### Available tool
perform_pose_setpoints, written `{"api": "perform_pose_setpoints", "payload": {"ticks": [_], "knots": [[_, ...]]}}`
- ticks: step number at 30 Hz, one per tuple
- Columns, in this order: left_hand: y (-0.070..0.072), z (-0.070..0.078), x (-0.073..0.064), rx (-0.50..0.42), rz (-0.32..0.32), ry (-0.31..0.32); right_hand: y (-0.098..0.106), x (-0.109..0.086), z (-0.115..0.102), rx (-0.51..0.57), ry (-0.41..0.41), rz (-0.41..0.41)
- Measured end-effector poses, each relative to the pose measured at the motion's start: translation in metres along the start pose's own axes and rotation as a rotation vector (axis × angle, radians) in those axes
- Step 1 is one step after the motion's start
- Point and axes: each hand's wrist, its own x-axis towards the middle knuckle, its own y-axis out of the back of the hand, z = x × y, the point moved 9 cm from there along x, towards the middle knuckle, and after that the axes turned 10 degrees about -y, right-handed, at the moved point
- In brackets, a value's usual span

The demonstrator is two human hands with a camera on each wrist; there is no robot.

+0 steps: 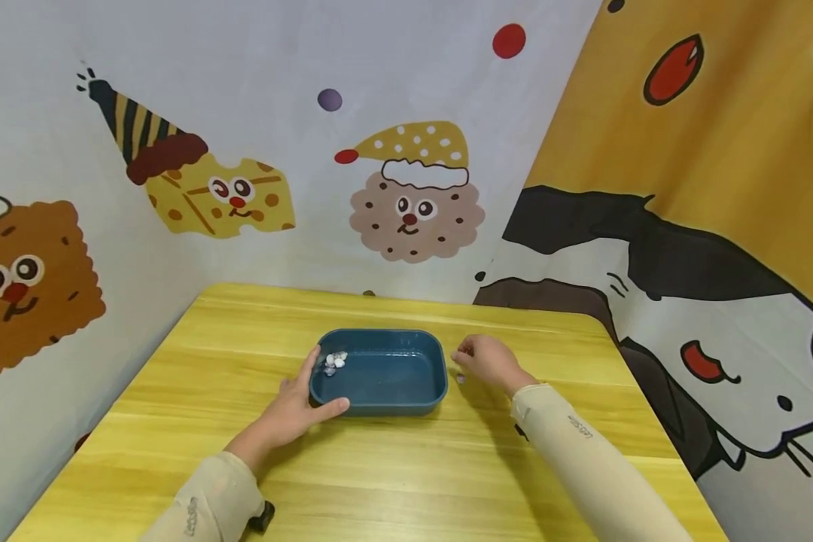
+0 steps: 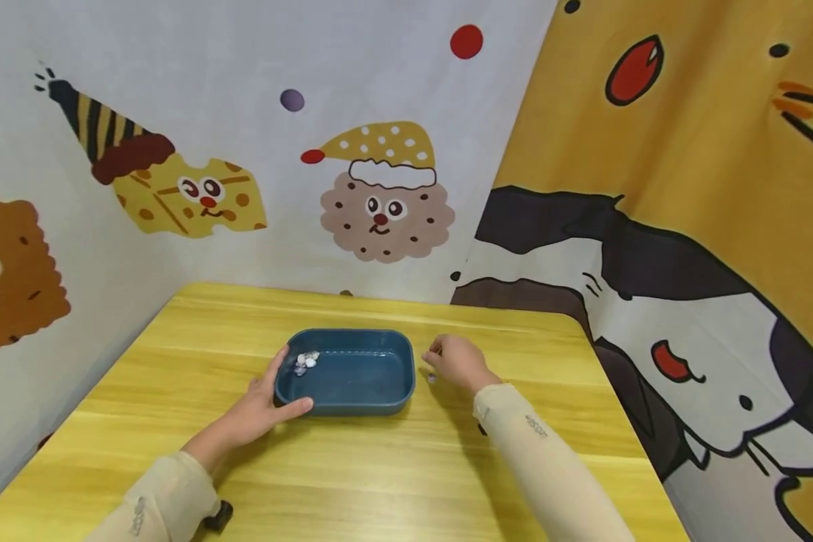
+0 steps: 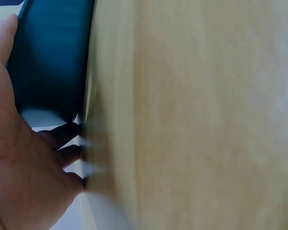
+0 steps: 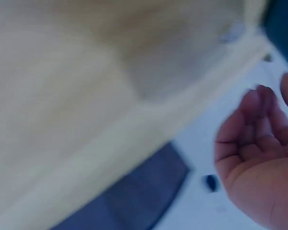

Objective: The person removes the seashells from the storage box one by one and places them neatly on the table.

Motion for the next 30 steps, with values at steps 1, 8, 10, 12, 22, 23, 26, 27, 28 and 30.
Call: {"api": "perform_pose_setpoints", "payload": {"ticks": [1,8,10,12,22,23,26,27,28,30], "knots": [[0.001,-0.001,0.0,-0.001,0.002,0.001,0.003,0.001,-0.012,-0.003,0.028,0.02],[0.003,0.0,0.0,-0.001,-0.005,0.017,-0.009,-0.01,-0.125,-0.033,0.31,0.051],[0.002,0.001,0.002,-0.006,-0.011,0.021,-0.028,-0.01,-0.145,-0.084,0.354,-0.002],[0.0,0.001,0.003,-0.008,-0.017,0.026,-0.051,-0.007,-0.156,-0.144,0.351,-0.071],[-0.002,-0.002,-0.001,-0.022,-0.032,0.034,-0.107,0.012,-0.182,-0.278,0.274,-0.117],[-0.002,-0.002,-0.001,-0.021,-0.031,0.034,-0.109,0.012,-0.184,-0.269,0.274,-0.118],[-0.001,-0.002,0.0,-0.021,-0.031,0.03,-0.115,0.012,-0.19,-0.251,0.281,-0.133],[-0.001,-0.002,0.0,-0.02,-0.032,0.028,-0.117,0.012,-0.191,-0.246,0.281,-0.138],[-0.002,-0.001,0.001,-0.021,-0.034,0.026,-0.118,0.012,-0.192,-0.239,0.283,-0.139],[-0.001,-0.001,0.002,-0.023,-0.033,0.02,-0.118,0.012,-0.193,-0.229,0.28,-0.135]]}}
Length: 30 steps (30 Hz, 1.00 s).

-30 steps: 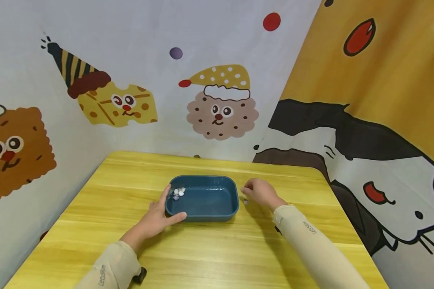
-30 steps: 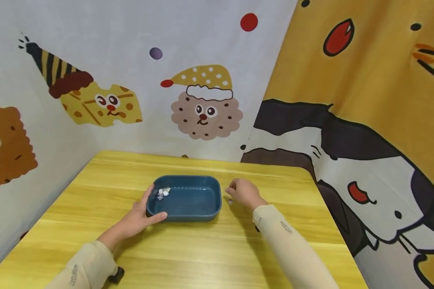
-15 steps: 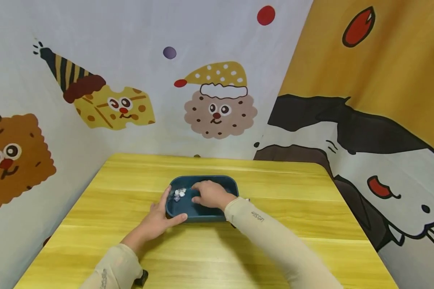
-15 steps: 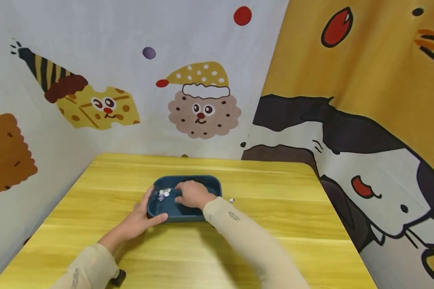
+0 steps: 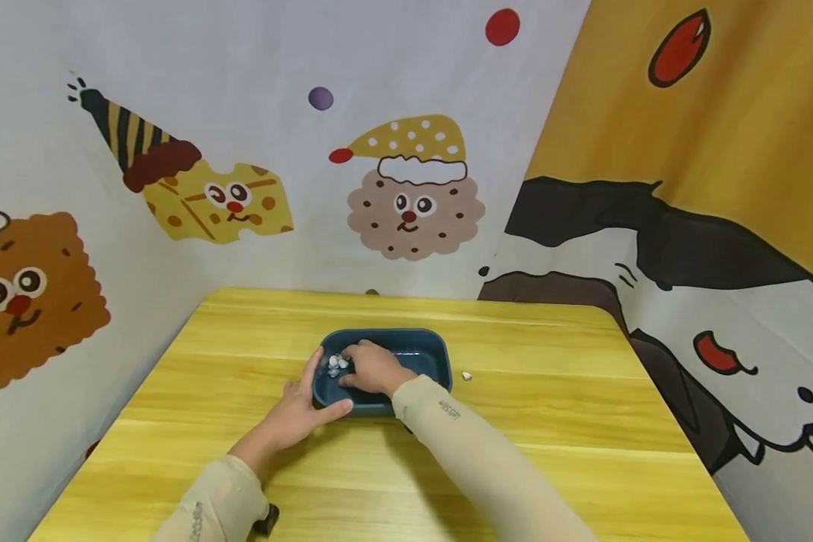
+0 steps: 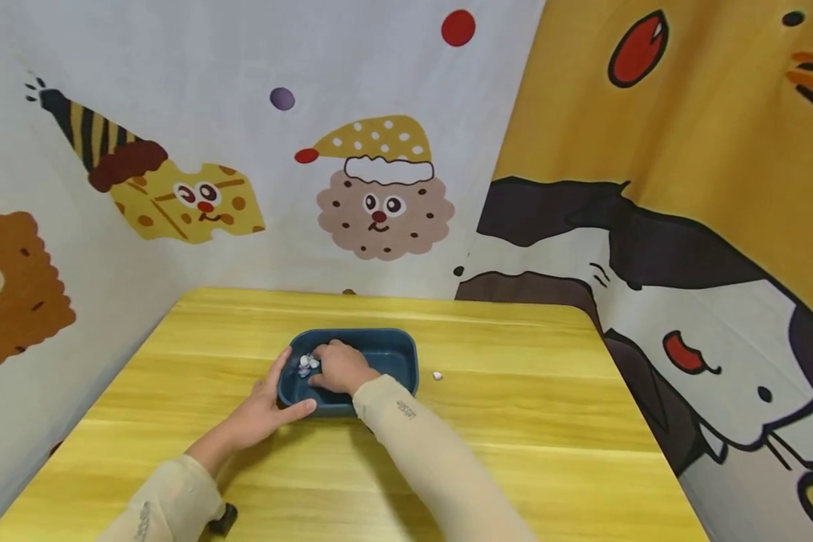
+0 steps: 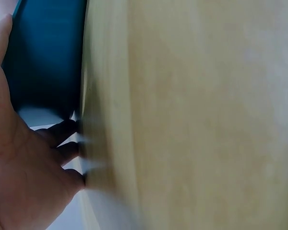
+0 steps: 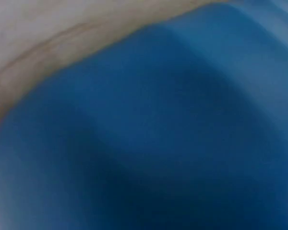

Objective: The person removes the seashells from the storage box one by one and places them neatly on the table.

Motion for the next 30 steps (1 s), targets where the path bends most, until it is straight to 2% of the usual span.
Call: {"api": "perform_pose_setpoints", "payload": {"ticks": [19,25,30], "knots": [[0.0,0.002,0.001,-0.004,0.001,-0.032,0.005,0.013,-0.016,-0.02,-0.01,0.126],[-0.001,0.003,0.001,-0.003,0.001,-0.025,0.007,0.015,-0.014,-0.021,-0.035,0.128],[-0.001,0.003,0.0,-0.008,0.001,-0.023,0.008,0.015,-0.015,-0.071,-0.046,0.139]]}}
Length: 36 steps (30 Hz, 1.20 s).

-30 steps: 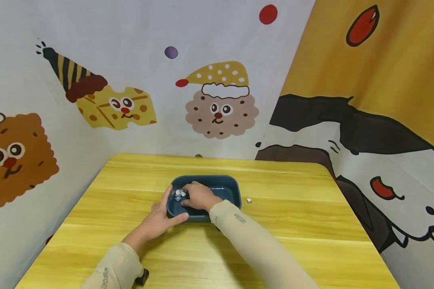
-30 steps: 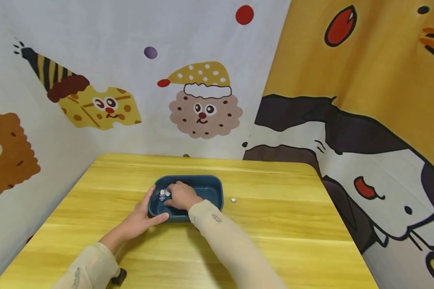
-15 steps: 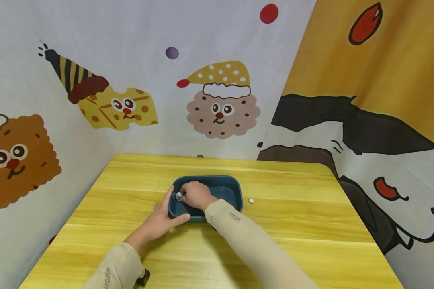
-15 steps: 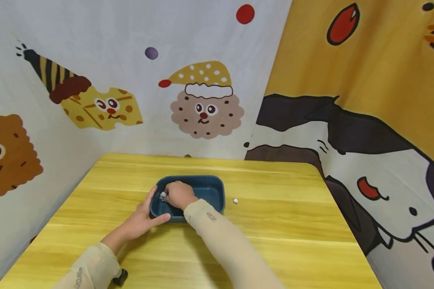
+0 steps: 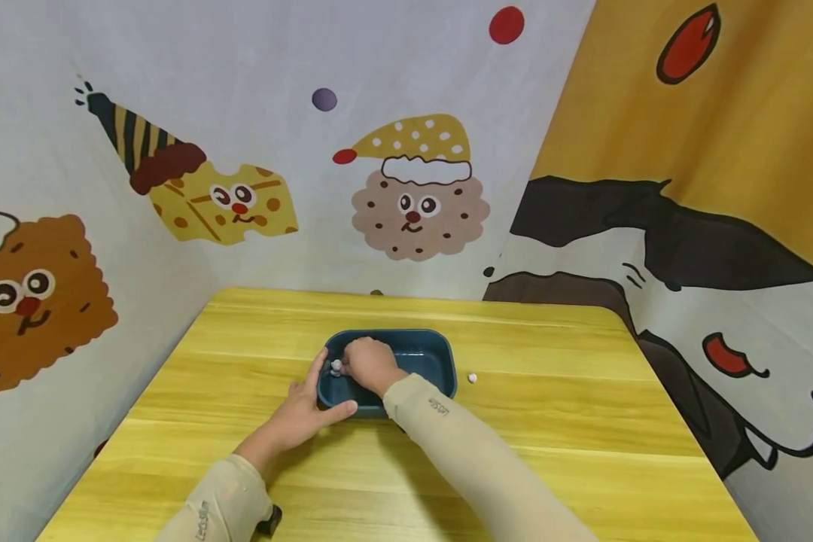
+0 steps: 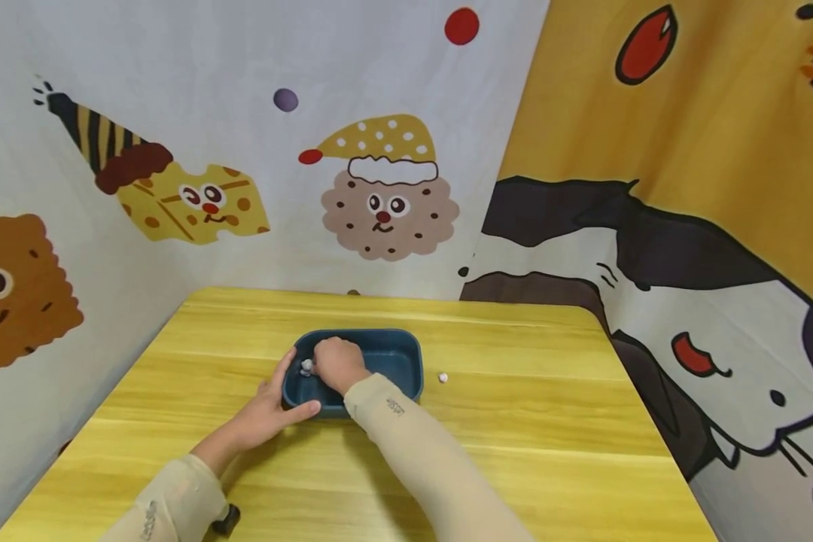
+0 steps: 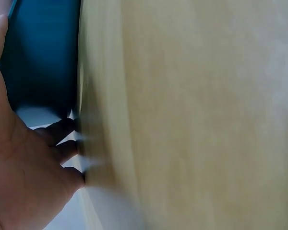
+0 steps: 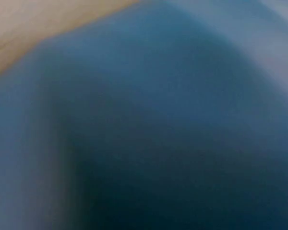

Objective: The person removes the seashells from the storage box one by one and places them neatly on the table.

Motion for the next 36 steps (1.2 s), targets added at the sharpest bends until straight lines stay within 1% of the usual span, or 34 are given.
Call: {"api": "perform_pose_setpoints", "payload": {"ticks": [2,5,11,17,24,29,32,36], "knots": [[-0.001,-0.001,0.0,-0.003,-0.004,0.002,-0.001,-0.001,0.001,-0.028,0.002,0.001],[-0.002,-0.001,0.001,-0.004,-0.008,-0.001,-0.001,-0.004,0.002,-0.032,0.004,0.0],[-0.005,0.0,0.001,-0.022,-0.016,-0.002,-0.001,-0.006,0.008,0.024,-0.003,-0.011],[-0.008,0.001,0.003,-0.02,-0.026,-0.001,-0.005,-0.004,0.016,0.08,0.004,-0.047],[-0.008,0.0,0.005,-0.022,-0.021,-0.004,0.0,-0.007,0.027,0.076,-0.013,-0.058],[-0.004,-0.002,0.004,-0.018,-0.02,0.009,0.002,-0.011,0.03,0.069,0.022,-0.07],[-0.002,-0.005,0.003,-0.013,-0.022,0.017,0.004,-0.016,0.033,0.103,0.043,-0.086],[0.001,-0.006,0.004,-0.007,-0.018,0.024,0.01,-0.022,0.038,0.148,0.071,-0.077]]}}
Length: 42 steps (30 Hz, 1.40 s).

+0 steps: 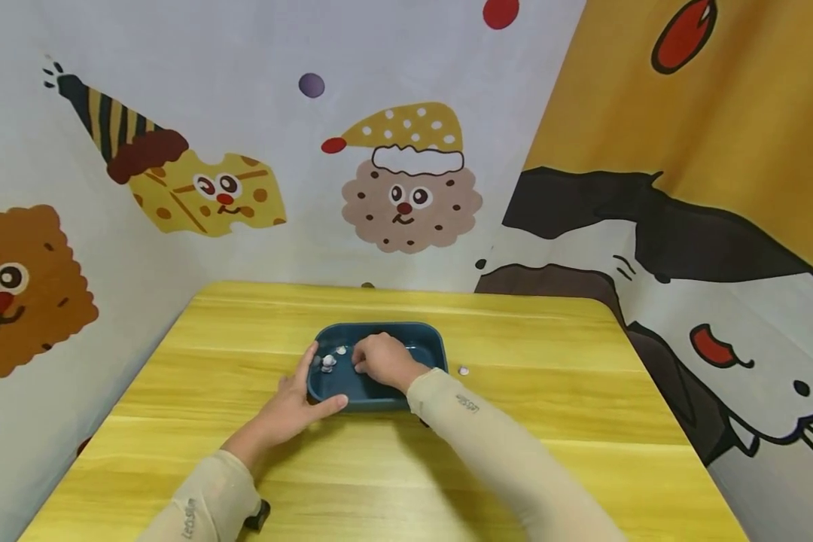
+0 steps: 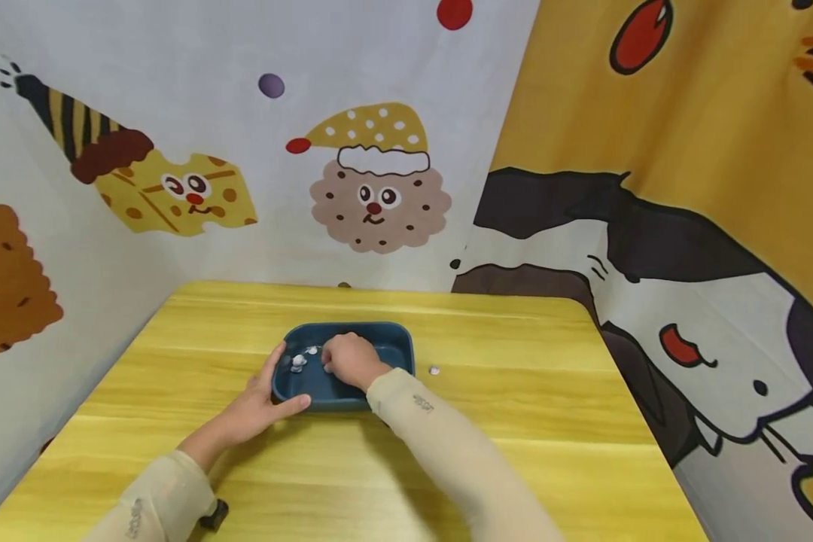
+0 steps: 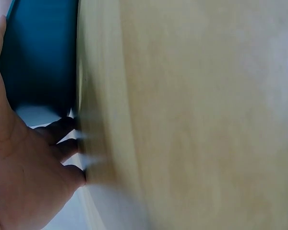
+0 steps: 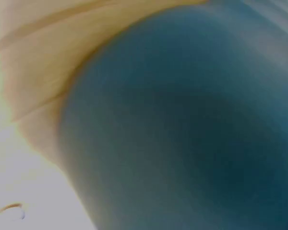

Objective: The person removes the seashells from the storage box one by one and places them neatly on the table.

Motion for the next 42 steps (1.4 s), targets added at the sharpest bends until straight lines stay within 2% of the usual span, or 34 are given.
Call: {"api": "perform_pose_setpoints", "payload": {"ticks": [6,10,14,18,20,22,26,31,42], "knots": [[0.003,0.0,0.001,0.014,-0.007,0.017,0.022,-0.013,0.007,0.036,0.065,0.069],[0.002,0.0,0.001,0.031,-0.011,0.022,0.049,-0.027,0.025,0.18,0.051,0.08],[0.0,0.001,0.001,0.037,-0.009,0.021,0.089,-0.048,0.067,0.381,-0.028,0.148],[0.0,0.002,0.0,0.04,-0.007,0.02,0.117,-0.071,0.135,0.539,-0.196,0.23],[0.0,0.001,-0.001,0.042,-0.006,0.023,0.116,-0.082,0.17,0.585,-0.293,0.237],[0.001,0.0,-0.002,0.043,-0.006,0.024,0.107,-0.092,0.199,0.585,-0.363,0.23],[0.002,0.0,-0.004,0.041,-0.011,0.018,0.077,-0.108,0.231,0.509,-0.435,0.191],[0.002,0.0,-0.003,0.033,-0.012,0.011,0.05,-0.112,0.236,0.442,-0.465,0.162],[0.0,0.003,-0.001,0.042,-0.019,0.005,0.046,-0.111,0.228,0.306,-0.511,0.156]]}}
